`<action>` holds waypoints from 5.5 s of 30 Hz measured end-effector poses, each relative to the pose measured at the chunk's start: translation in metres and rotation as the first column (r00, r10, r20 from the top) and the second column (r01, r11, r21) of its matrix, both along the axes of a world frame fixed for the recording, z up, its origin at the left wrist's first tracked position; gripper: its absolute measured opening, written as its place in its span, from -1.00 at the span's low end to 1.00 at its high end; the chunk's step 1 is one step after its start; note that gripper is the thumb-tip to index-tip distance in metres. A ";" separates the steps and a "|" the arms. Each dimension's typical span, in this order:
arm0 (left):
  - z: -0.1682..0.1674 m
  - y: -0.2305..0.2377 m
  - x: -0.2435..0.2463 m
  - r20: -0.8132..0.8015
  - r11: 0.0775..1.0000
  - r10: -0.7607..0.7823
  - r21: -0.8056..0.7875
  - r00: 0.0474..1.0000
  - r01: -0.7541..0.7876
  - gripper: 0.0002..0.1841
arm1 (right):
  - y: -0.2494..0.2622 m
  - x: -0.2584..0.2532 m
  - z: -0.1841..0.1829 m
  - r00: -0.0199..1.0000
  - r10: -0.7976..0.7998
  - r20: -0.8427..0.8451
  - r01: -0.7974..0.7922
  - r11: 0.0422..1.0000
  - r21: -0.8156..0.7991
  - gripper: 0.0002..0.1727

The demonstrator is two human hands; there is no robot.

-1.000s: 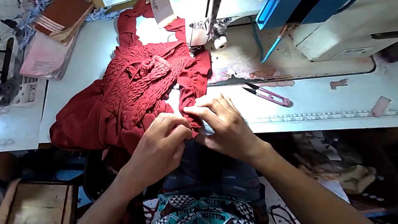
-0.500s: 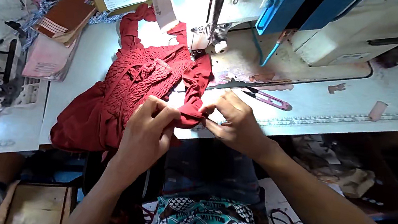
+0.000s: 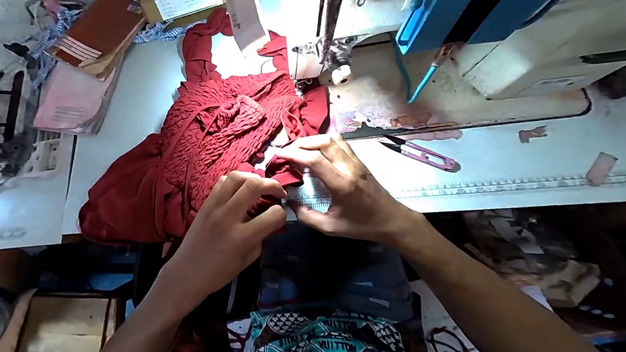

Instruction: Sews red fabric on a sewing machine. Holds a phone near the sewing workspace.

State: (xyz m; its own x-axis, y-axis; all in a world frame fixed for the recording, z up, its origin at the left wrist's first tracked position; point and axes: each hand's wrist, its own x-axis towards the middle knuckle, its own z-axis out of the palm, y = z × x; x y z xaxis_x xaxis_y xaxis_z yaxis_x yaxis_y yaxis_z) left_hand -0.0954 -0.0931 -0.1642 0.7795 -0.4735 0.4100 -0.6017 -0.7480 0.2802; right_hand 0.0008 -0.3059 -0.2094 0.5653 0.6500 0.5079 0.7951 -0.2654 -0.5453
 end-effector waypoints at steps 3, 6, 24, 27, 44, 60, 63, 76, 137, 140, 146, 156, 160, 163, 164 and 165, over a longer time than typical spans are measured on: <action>-0.004 -0.003 -0.003 -0.002 0.999 0.006 -0.049 1.000 -0.006 -0.86 | 0.001 -0.001 0.001 0.999 -0.020 0.028 0.017 0.995 0.099 -0.74; -0.012 -0.010 -0.003 -0.137 0.977 0.131 -0.148 0.982 -0.151 -0.50 | 0.003 -0.004 0.001 1.000 -0.010 0.013 0.007 0.980 0.197 -0.81; 0.047 -0.018 0.017 -0.348 0.970 -0.151 0.130 0.925 0.207 -0.72 | -0.002 -0.033 -0.027 0.991 0.102 0.087 -0.086 0.981 -0.175 -0.77; -0.008 -0.013 0.079 -0.290 0.988 -0.139 0.029 0.947 0.154 -0.59 | -0.010 -0.036 -0.026 0.986 0.067 0.155 -0.035 0.979 -0.202 -0.78; -0.022 0.022 0.119 -0.220 0.953 -0.035 0.286 0.975 0.099 -0.55 | -0.012 -0.040 -0.011 0.987 -0.098 0.127 0.102 0.995 -0.022 -0.77; -0.006 -0.011 0.155 -0.210 0.753 -0.282 0.556 0.936 0.351 -0.78 | 0.017 -0.050 -0.019 0.987 -0.120 0.106 0.125 0.991 -0.044 -0.78; -0.013 -0.010 0.150 -0.204 0.899 -0.203 0.349 0.958 0.265 -0.76 | 0.017 -0.053 -0.016 0.987 -0.131 0.093 0.133 0.991 -0.024 -0.78; -0.030 -0.006 0.113 -0.264 0.962 -0.005 0.260 0.965 0.076 -0.56 | -0.021 -0.067 -0.038 0.988 -0.155 -0.023 0.150 0.976 -0.156 -0.74; -0.047 0.005 0.117 -0.240 0.977 -0.062 0.182 0.969 0.107 -0.60 | -0.020 0.009 -0.016 0.841 -0.541 -0.001 0.507 0.790 -0.344 -0.37; -0.049 0.002 0.116 -0.170 0.978 -0.090 0.169 0.981 0.119 -0.64 | -0.011 -0.043 -0.009 0.729 -0.680 -0.080 0.617 0.703 -0.355 -0.24; -0.053 0.001 0.113 -0.154 0.948 -0.231 0.186 0.961 0.258 -0.66 | 0.014 -0.081 -0.018 0.728 -0.684 -0.038 0.599 0.663 -0.450 -0.21; -0.048 0.000 0.109 -0.267 0.943 -0.144 0.256 0.953 0.214 -0.57 | -0.013 -0.074 0.009 0.030 0.169 -0.985 0.632 0.760 0.150 -0.78; -0.050 -0.003 0.104 -0.256 0.951 -0.127 0.245 0.958 0.191 -0.56 | -0.021 -0.074 -0.001 0.457 -0.461 -0.761 0.477 0.849 -0.229 -0.61; -0.050 -0.004 0.103 -0.263 0.960 -0.113 0.219 0.958 0.173 -0.57 | -0.021 -0.068 -0.001 0.611 -0.569 -0.551 0.506 0.816 -0.281 -0.72; -0.050 -0.004 0.102 -0.266 0.961 -0.101 0.222 0.959 0.163 -0.56 | -0.021 -0.067 0.000 0.623 -0.570 -0.536 0.520 0.813 -0.262 -0.69; -0.050 -0.005 0.102 -0.270 0.959 -0.088 0.237 0.959 0.154 -0.54 | -0.021 -0.067 0.000 0.622 -0.571 -0.536 0.545 0.807 -0.228 -0.71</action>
State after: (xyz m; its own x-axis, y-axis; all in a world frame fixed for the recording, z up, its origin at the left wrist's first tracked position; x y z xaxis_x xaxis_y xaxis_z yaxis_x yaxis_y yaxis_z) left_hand 0.0061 -0.0981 -0.2145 0.7720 -0.6328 0.0600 -0.6257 -0.7401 0.2466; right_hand -0.0657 -0.3273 -0.2098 0.9913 0.1257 -0.0380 0.0434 -0.5866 -0.8087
